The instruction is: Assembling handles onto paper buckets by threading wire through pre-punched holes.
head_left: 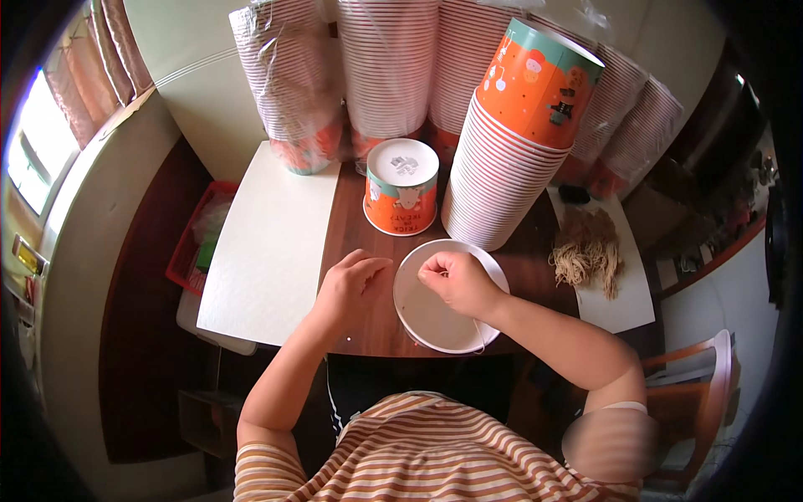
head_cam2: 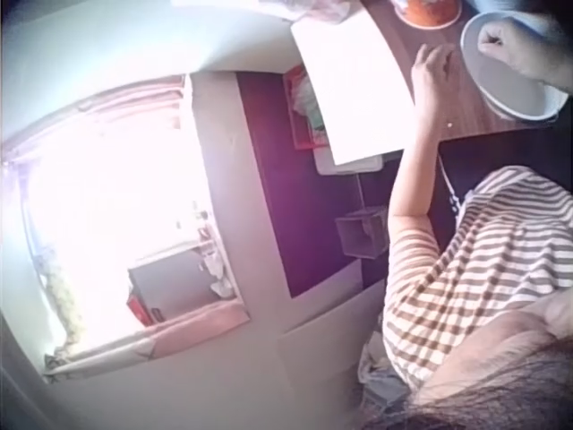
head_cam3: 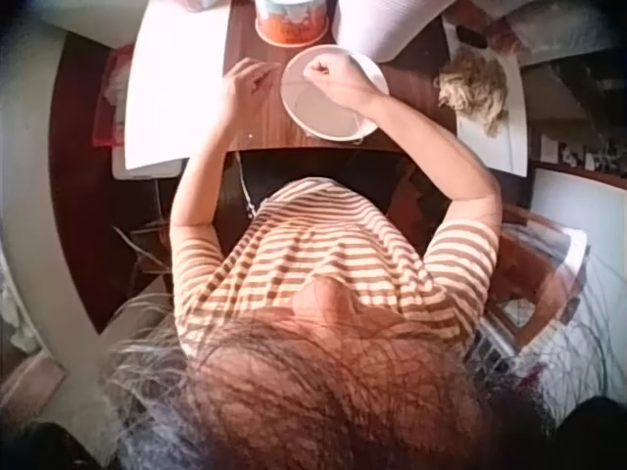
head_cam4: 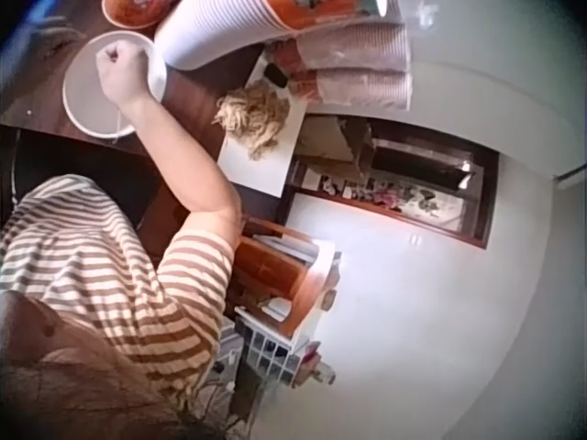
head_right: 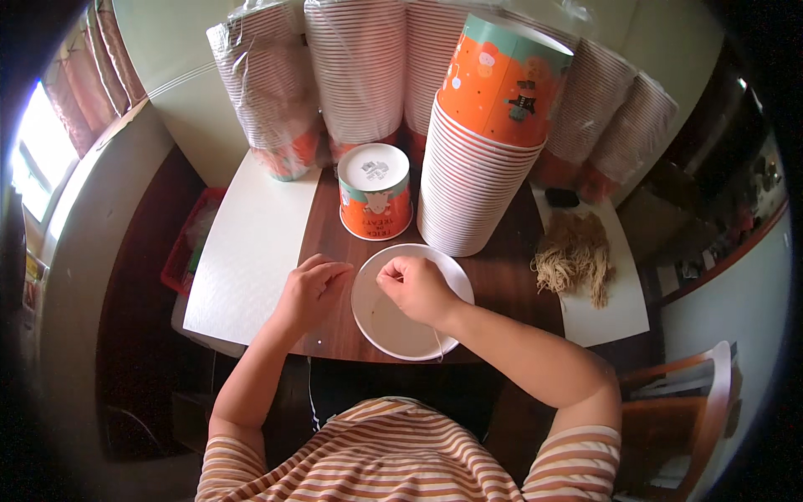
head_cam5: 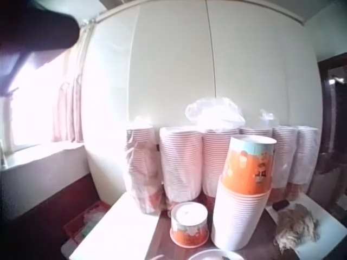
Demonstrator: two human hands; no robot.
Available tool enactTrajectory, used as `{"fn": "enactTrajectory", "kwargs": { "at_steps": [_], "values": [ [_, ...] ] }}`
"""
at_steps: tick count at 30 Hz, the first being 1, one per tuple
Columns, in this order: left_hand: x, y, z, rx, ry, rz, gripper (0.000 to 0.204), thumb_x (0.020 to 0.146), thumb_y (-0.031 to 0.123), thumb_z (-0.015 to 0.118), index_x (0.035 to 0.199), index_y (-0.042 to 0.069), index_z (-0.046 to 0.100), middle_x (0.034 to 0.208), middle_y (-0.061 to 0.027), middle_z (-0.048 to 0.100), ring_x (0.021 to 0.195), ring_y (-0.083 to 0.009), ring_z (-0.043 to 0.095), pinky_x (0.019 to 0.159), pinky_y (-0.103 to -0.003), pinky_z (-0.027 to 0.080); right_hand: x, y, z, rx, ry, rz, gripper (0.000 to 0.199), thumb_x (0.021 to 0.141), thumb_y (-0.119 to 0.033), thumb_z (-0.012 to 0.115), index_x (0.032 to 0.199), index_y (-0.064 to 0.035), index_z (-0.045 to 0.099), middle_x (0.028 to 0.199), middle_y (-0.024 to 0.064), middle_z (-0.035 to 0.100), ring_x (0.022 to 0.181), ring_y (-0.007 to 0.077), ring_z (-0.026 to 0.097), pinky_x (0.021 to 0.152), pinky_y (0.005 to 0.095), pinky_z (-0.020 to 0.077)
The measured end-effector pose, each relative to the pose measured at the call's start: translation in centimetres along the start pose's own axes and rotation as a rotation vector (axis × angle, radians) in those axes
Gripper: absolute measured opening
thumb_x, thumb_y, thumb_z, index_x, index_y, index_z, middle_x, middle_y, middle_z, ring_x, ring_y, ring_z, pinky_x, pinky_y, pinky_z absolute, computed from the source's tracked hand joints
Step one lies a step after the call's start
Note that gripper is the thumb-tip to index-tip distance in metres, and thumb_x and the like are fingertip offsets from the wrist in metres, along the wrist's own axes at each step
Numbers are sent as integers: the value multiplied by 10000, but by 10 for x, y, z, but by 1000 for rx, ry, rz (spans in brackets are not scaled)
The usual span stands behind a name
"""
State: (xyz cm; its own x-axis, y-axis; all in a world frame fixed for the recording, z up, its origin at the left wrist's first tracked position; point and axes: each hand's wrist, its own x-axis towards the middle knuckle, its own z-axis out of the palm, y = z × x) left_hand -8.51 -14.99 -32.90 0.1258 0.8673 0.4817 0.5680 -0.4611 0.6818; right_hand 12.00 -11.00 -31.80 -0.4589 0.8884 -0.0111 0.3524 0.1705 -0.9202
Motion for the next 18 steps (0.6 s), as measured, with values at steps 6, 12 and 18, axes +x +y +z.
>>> {"fn": "enactTrajectory", "kwargs": {
  "at_steps": [6,12,18],
  "values": [
    [4,-14,8,-121,-61,-170,153,827,39,634,966,-10,678,816,-114,604,671,-220,597,598,-304,474,13,8,9,-102,70,-27,146,849,-136,602,786,-9,634,676,89,643,605,153,597,568,310,470],
    [8,-12,8,-161,-145,-226,166,826,47,631,979,17,687,809,-106,593,650,-200,578,590,-293,466,13,4,13,-140,104,-25,132,841,-136,604,786,-20,633,672,107,640,588,179,601,559,324,471],
    [9,-13,8,-156,-158,-205,173,826,46,621,984,28,690,800,-102,586,645,-201,576,581,-297,464,16,9,19,-180,137,-19,136,834,-140,610,776,-20,634,683,124,648,609,230,628,571,349,483]
  ]
}}
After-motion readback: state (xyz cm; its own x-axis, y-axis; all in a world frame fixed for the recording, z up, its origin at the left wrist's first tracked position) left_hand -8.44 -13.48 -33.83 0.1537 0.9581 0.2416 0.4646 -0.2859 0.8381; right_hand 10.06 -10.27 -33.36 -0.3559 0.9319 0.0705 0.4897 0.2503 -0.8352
